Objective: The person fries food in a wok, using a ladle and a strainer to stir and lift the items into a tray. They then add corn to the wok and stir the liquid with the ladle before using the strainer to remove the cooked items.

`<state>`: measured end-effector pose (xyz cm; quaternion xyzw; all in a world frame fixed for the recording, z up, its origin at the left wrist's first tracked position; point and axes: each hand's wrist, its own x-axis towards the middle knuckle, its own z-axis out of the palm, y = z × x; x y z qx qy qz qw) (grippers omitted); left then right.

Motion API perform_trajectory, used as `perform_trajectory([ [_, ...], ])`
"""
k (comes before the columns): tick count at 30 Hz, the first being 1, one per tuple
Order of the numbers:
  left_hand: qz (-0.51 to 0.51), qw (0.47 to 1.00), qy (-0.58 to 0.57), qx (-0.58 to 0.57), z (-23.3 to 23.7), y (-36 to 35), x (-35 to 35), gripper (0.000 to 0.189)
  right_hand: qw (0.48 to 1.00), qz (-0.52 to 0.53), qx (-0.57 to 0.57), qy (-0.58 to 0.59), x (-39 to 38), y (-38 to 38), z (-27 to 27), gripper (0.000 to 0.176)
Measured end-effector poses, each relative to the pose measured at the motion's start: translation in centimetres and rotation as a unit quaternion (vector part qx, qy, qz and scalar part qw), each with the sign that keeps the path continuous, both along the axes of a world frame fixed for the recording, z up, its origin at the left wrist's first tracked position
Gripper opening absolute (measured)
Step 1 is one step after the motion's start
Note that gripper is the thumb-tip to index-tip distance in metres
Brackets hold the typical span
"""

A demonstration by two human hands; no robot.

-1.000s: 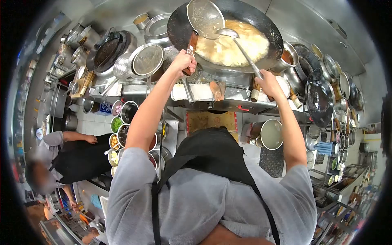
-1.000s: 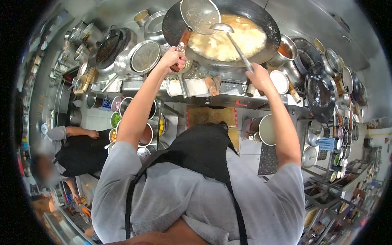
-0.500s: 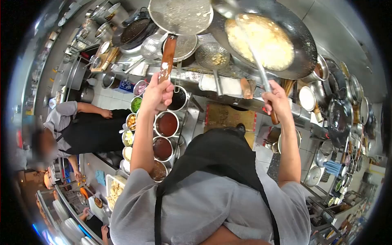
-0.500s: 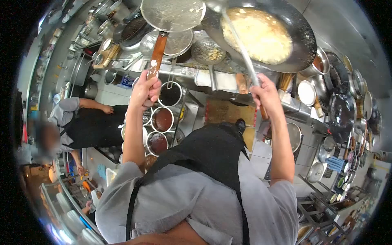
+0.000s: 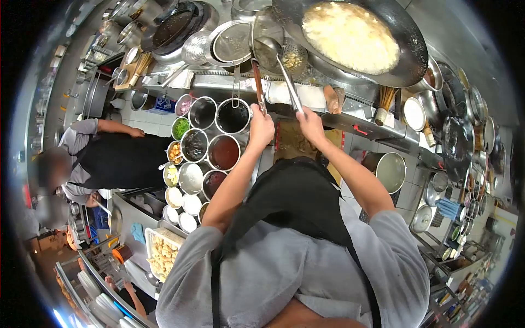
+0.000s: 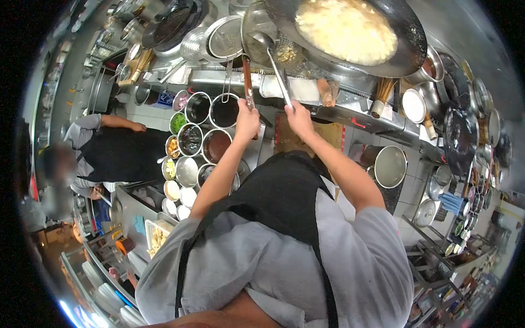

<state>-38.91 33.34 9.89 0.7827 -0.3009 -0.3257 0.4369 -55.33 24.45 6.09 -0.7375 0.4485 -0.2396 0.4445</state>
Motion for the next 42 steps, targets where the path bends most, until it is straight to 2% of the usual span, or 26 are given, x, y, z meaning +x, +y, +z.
perform_trajectory([
  [4,0.003,1.000,-0.009,0.017,0.2,0.0,-1.4,0.020,0.997,-0.075,-0.019,0.011,-1.3,-0.7,1.3,0.034],
  [6,0.005,1.000,-0.004,0.013,0.4,0.7,-2.3,0.020,0.997,-0.004,0.037,0.062,-1.3,-0.9,2.1,0.033],
  [7,0.007,0.998,-0.052,0.025,0.5,0.8,-2.1,0.021,0.995,0.014,0.036,0.093,-1.2,-0.8,2.6,0.034],
  [8,0.007,0.995,-0.100,0.031,0.7,0.4,-1.8,0.022,0.996,0.014,-0.024,0.085,-1.4,-0.6,2.4,0.034],
  [10,-0.019,0.997,0.033,-0.067,1.1,2.3,-0.6,0.021,0.996,-0.011,-0.065,0.055,-2.2,-0.4,3.0,0.035],
  [11,0.009,0.993,0.097,-0.061,3.0,2.9,-1.0,0.020,0.995,-0.022,-0.075,0.059,-2.9,-1.1,4.8,0.035],
  [12,0.038,0.985,0.160,-0.047,5.6,3.8,-1.6,0.019,0.998,0.005,-0.050,0.035,-3.7,-1.4,7.9,0.036],
  [14,0.059,0.990,0.116,-0.061,8.3,4.6,-1.8,0.018,0.999,0.032,-0.024,0.017,-5.7,-1.5,11.6,0.036],
  [16,0.053,0.996,0.031,-0.068,10.1,5.1,-0.8,0.018,0.984,0.032,0.170,-0.049,-7.5,-2.1,13.6,0.035],
  [18,0.047,0.994,-0.039,-0.087,11.4,4.8,1.0,0.018,0.978,0.029,0.190,-0.087,-9.7,-3.1,16.6,0.033],
  [19,0.049,0.995,-0.003,-0.087,12.8,4.2,1.2,0.018,0.976,-0.008,0.199,-0.091,-10.8,-3.9,17.9,0.033],
  [20,0.054,0.994,0.032,-0.085,15.2,3.3,1.2,0.018,0.972,-0.043,0.210,-0.095,-12.1,-4.6,18.7,0.032],
  [22,0.012,0.996,0.030,-0.087,17.3,0.7,1.7,0.019,0.966,-0.069,0.193,-0.160,-14.7,-7.6,19.5,0.026],
  [25,-0.052,0.993,0.025,-0.107,17.6,-5.5,2.7,0.021,0.968,-0.090,0.165,-0.164,-19.4,-13.8,19.8,0.024],
  [26,-0.084,0.993,-0.047,-0.072,17.2,-8.2,3.3,0.023,0.969,-0.104,0.161,-0.155,-20.6,-15.7,20.2,0.023],
  [27,-0.097,0.973,-0.183,-0.100,13.4,-11.8,5.4,0.026,0.972,-0.119,0.156,-0.130,-21.5,-17.2,20.5,0.020],
  [30,-0.088,0.974,-0.208,0.000,10.7,-21.0,4.9,0.031,0.972,-0.133,0.155,-0.115,-24.2,-21.1,19.2,0.013],
  [31,-0.087,0.967,-0.236,0.040,11.7,-22.7,3.0,0.031,0.971,-0.151,0.154,-0.108,-24.5,-21.4,18.9,0.013],
  [33,-0.085,0.989,-0.119,0.028,9.7,-27.2,1.5,0.022,0.965,-0.169,0.164,-0.110,-25.5,-21.8,18.2,0.015],
  [34,-0.168,0.985,0.015,0.019,6.2,-30.2,2.9,0.019,0.962,-0.171,0.175,-0.121,-25.9,-22.0,17.8,0.016],
  [36,-0.161,0.985,0.046,0.033,9.5,-31.6,-1.5,0.020,0.958,-0.168,0.191,-0.133,-26.9,-22.0,17.1,0.021],
  [37,-0.162,0.985,0.045,0.035,9.5,-31.9,-2.4,0.020,0.954,-0.163,0.206,-0.145,-27.4,-22.1,16.7,0.023],
  [39,-0.169,0.964,0.203,-0.012,9.8,-32.2,-4.1,0.024,0.949,-0.151,0.225,-0.163,-28.4,-22.2,16.7,0.028],
  [42,-0.226,0.963,0.148,0.011,11.4,-29.9,-5.7,0.028,0.958,-0.137,0.199,-0.157,-30.0,-22.0,16.8,0.029],
])
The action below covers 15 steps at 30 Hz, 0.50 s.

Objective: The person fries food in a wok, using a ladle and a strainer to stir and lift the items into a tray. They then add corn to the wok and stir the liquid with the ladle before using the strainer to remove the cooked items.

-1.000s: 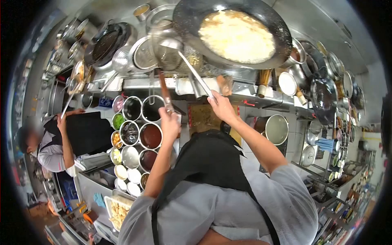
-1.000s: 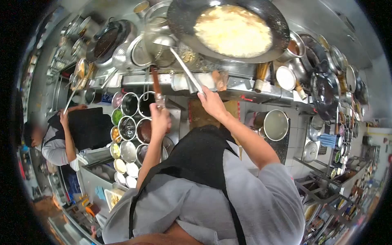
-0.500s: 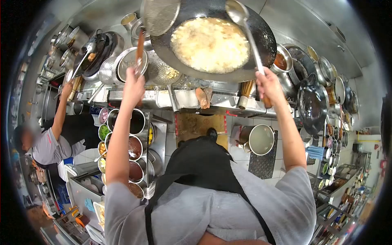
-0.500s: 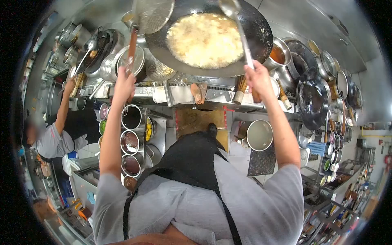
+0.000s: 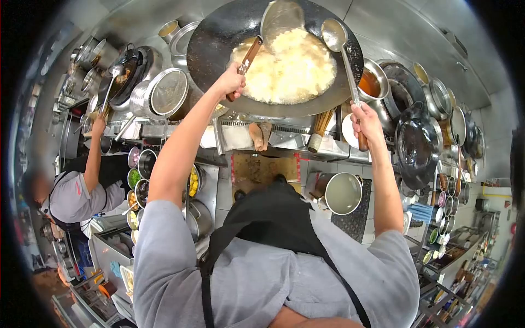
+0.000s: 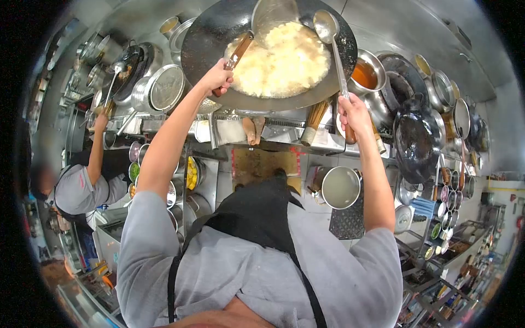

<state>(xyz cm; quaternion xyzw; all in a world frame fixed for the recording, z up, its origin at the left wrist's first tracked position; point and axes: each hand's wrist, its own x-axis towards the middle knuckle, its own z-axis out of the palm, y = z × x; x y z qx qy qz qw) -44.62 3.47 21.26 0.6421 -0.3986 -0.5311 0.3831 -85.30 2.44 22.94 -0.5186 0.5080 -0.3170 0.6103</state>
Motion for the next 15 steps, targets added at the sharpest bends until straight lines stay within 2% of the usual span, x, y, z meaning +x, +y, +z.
perform_trajectory([
  [1,-0.022,0.999,-0.036,-0.011,0.8,0.9,-0.5,0.037,1.000,0.003,-0.009,-0.002,-0.3,0.1,0.4,0.028],
  [5,-0.006,0.994,-0.103,-0.036,2.6,4.2,-2.0,0.030,0.998,-0.014,-0.043,0.031,-1.3,-0.7,1.4,0.024],
  [8,0.004,0.976,-0.198,-0.086,2.8,5.7,0.2,0.032,0.998,-0.009,-0.055,0.011,-2.0,-1.5,1.6,0.018],
  [10,0.021,0.905,-0.369,-0.210,0.8,5.8,3.7,0.029,0.997,0.000,-0.064,0.031,-2.7,-2.1,1.3,0.019],
  [11,0.030,0.903,-0.402,-0.150,1.5,6.1,4.9,0.029,0.997,-0.002,-0.060,0.037,-2.7,-2.1,1.4,0.018],
  [13,0.050,0.901,-0.432,-0.008,6.0,7.0,4.6,0.029,0.998,-0.001,-0.056,0.041,-2.6,-2.5,1.2,0.018],
  [15,0.028,0.834,-0.541,-0.105,3.0,6.5,9.7,0.026,0.997,0.003,-0.048,0.059,-2.4,-3.1,0.6,0.018],
])
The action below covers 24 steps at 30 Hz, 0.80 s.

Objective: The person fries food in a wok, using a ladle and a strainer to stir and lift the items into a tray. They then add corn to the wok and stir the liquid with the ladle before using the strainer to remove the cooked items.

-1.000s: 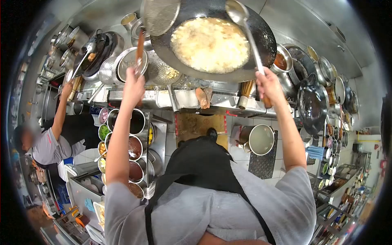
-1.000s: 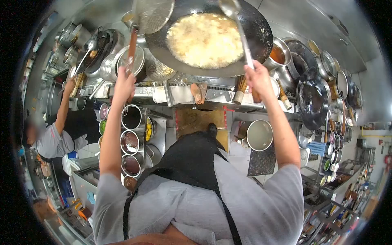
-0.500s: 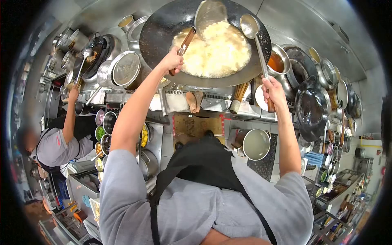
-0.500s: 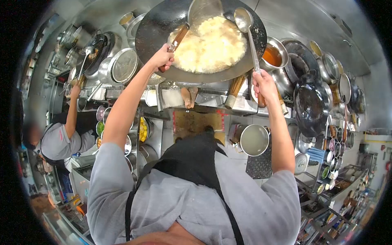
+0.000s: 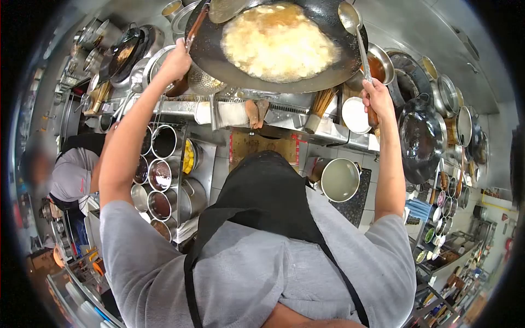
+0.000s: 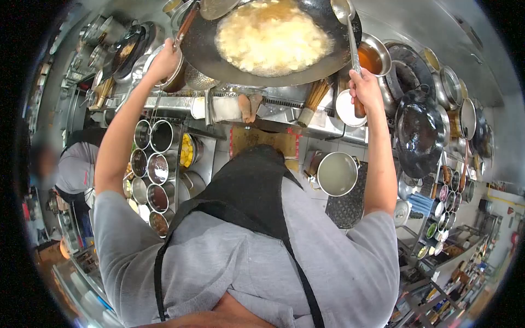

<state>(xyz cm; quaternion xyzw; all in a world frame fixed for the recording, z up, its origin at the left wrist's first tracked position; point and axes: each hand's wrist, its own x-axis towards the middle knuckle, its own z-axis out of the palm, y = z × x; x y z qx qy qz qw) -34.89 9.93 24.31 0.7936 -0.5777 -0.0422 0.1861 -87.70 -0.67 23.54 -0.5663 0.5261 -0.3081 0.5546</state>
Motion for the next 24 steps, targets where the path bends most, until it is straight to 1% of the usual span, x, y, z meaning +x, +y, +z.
perform_trajectory([
  [1,-0.029,0.998,-0.055,-0.030,-1.3,-0.3,2.0,0.024,1.000,0.001,0.001,0.000,0.3,-0.3,-0.4,0.018],
  [2,-0.028,0.998,-0.054,-0.028,-0.6,0.1,1.5,0.024,1.000,0.000,0.008,0.016,0.6,-0.7,-1.0,0.018],
  [3,0.010,0.998,0.029,0.055,1.0,0.6,0.5,0.023,0.999,-0.003,0.014,0.031,1.1,-1.1,-1.6,0.018],
  [4,0.047,0.983,0.112,0.138,2.2,1.1,-0.5,0.022,0.999,0.005,0.028,0.045,1.6,-1.4,-2.1,0.019],
  [5,0.046,0.983,0.113,0.140,2.9,1.3,-1.4,0.022,0.999,-0.004,0.045,0.028,2.4,-1.3,-2.5,0.018],
  [7,0.075,0.950,0.237,0.188,3.5,1.4,-2.5,0.041,0.992,-0.018,0.119,-0.038,4.3,-1.0,-3.2,0.017],
  [8,0.058,0.921,0.343,0.175,2.9,1.2,-2.3,0.033,0.985,0.000,0.155,-0.073,5.1,-1.2,-3.7,0.017],
  [9,0.058,0.920,0.345,0.176,2.6,1.0,-2.7,0.033,0.973,0.002,0.208,-0.099,6.0,-1.4,-3.8,0.018],
  [11,0.049,0.851,0.462,0.246,2.1,0.3,-3.5,0.022,0.952,-0.017,0.268,-0.146,8.6,-1.5,-4.3,0.020],
  [12,0.057,0.783,0.551,0.282,2.2,-0.1,-4.2,0.016,0.934,-0.019,0.302,-0.192,9.9,-1.2,-4.3,0.022],
  [13,0.097,0.762,0.588,0.255,1.7,0.0,-5.6,0.012,0.912,-0.021,0.334,-0.237,11.0,-1.1,-4.3,0.023],
  [14,0.104,0.735,0.618,0.258,1.4,-0.3,-6.6,0.010,0.899,0.016,0.343,-0.272,11.8,-1.4,-5.0,0.026],
  [15,0.111,0.707,0.647,0.262,0.8,-0.6,-7.5,0.008,0.854,0.008,0.392,-0.343,12.7,-1.1,-4.5,0.027],
  [17,0.116,0.632,0.729,0.236,-0.3,-1.0,-9.6,0.005,0.809,0.002,0.444,-0.386,14.2,-0.3,-3.0,0.027],
  [18,0.101,0.643,0.725,0.227,-0.4,-1.1,-10.8,0.006,0.803,-0.020,0.439,-0.403,15.0,0.2,-2.5,0.026],
  [19,0.099,0.610,0.758,0.211,-0.9,-1.2,-11.7,0.005,0.805,-0.020,0.436,-0.402,15.4,0.5,-2.3,0.026],
  [21,0.072,0.557,0.803,0.199,-1.7,-1.5,-12.9,0.006,0.729,-0.019,0.481,-0.486,15.9,1.1,-1.4,0.026],
  [22,0.068,0.583,0.786,0.196,-2.5,-1.9,-13.0,0.007,0.767,-0.025,0.451,-0.455,15.7,1.6,-0.6,0.025],
  [23,0.067,0.582,0.786,0.195,-2.8,-1.7,-13.0,0.007,0.768,-0.025,0.450,-0.455,15.1,1.5,-0.5,0.025],
  [24,0.067,0.534,0.821,0.190,-2.9,-1.4,-12.8,0.007,0.823,0.007,0.406,-0.397,13.9,1.0,-0.3,0.025],
])
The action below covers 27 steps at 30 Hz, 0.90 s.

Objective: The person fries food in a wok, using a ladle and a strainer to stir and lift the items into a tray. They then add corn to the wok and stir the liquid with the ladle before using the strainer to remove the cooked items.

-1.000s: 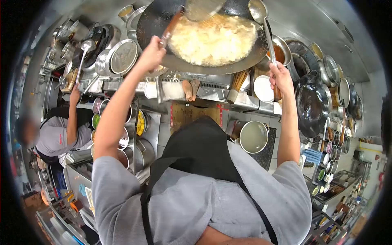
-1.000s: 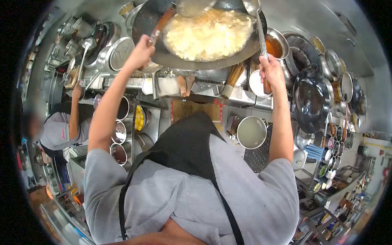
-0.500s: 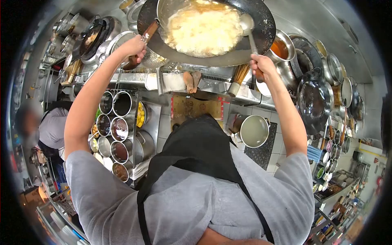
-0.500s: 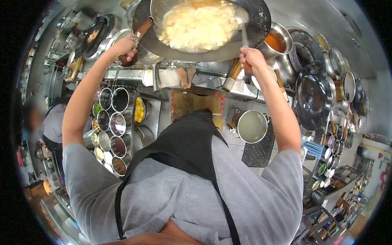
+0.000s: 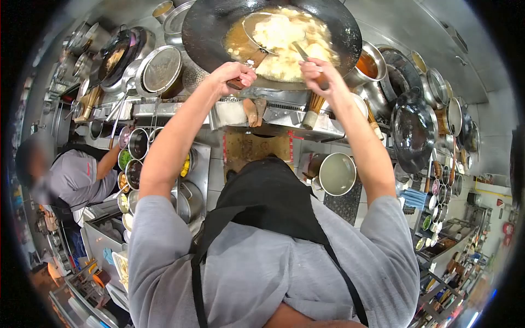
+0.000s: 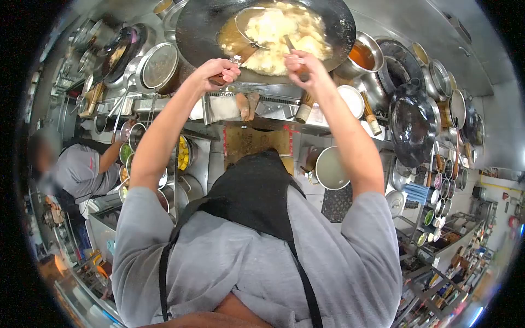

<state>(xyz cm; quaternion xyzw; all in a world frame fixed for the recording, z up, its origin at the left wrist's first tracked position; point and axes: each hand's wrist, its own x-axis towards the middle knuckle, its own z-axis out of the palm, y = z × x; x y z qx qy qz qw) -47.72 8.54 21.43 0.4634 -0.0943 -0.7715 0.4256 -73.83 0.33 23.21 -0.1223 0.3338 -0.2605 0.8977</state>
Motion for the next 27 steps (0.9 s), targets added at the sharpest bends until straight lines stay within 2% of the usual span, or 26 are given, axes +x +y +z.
perform_trajectory([
  [1,0.014,0.998,0.057,0.003,0.1,0.3,0.3,0.007,0.995,0.033,-0.073,0.055,-1.2,-0.6,0.2,0.024],
  [2,0.007,0.998,0.057,0.002,0.2,0.7,0.9,0.009,0.973,0.083,-0.149,0.158,-2.3,-1.3,-0.1,0.023],
  [3,0.009,0.998,0.056,0.000,0.8,1.6,0.8,0.009,0.932,0.130,-0.222,0.257,-3.4,-1.9,-1.1,0.022],
  [4,0.024,0.999,-0.003,-0.032,1.6,2.9,0.5,0.010,0.841,0.161,-0.385,0.345,-4.4,-1.9,-2.3,0.022],
  [5,0.040,0.995,-0.062,-0.065,2.2,3.6,0.5,0.012,0.747,0.151,-0.481,0.434,-5.1,-0.8,-2.4,0.024],
  [7,0.041,0.991,-0.098,-0.079,1.6,4.5,1.3,0.017,0.493,0.032,-0.683,0.538,-6.3,1.0,-4.2,0.026],
  [8,0.024,0.988,-0.116,-0.098,1.7,4.7,1.5,0.022,0.492,0.029,-0.685,0.536,-6.0,3.1,-2.3,0.026],
  [10,0.005,0.983,-0.139,-0.119,2.4,5.2,1.5,0.027,0.651,0.125,-0.512,0.546,-4.5,6.8,3.0,0.030],
  [11,0.013,0.978,-0.171,-0.121,3.1,5.5,0.9,0.023,0.685,0.142,-0.490,0.520,-4.2,6.6,2.2,0.033],
  [13,0.008,0.972,-0.205,-0.118,3.4,5.9,0.3,0.019,0.536,0.092,-0.691,0.476,-3.5,2.4,-5.1,0.033],
  [14,0.027,0.973,-0.199,-0.117,3.2,5.8,0.4,0.019,0.538,0.085,-0.688,0.480,-2.7,3.1,-3.9,0.033],
  [16,0.055,0.970,-0.204,-0.118,2.5,5.9,0.9,0.021,0.684,0.137,-0.487,0.526,0.2,4.9,0.0,0.032],
  [17,0.054,0.969,-0.207,-0.121,2.2,5.9,1.1,0.021,0.613,0.088,-0.584,0.525,-0.2,4.4,-3.1,0.031],
  [19,0.033,0.941,-0.303,-0.148,1.9,6.0,1.1,0.020,0.607,0.021,-0.606,0.513,0.7,5.4,-4.6,0.031],
  [21,0.027,0.940,-0.309,-0.145,1.7,6.0,0.7,0.021,0.636,0.054,-0.580,0.506,1.6,4.4,-4.2,0.027],
  [23,0.039,0.929,-0.339,-0.145,0.8,5.3,0.9,0.024,0.800,0.101,-0.429,0.408,1.8,3.8,-1.8,0.024],
  [25,0.041,0.923,-0.349,-0.157,-0.2,5.3,1.3,0.025,0.813,0.066,-0.423,0.395,1.7,5.0,-1.5,0.020],
  [27,0.035,0.891,-0.415,-0.180,-0.8,5.4,1.1,0.024,0.827,0.007,-0.399,0.395,0.9,5.6,-1.7,0.016],
])
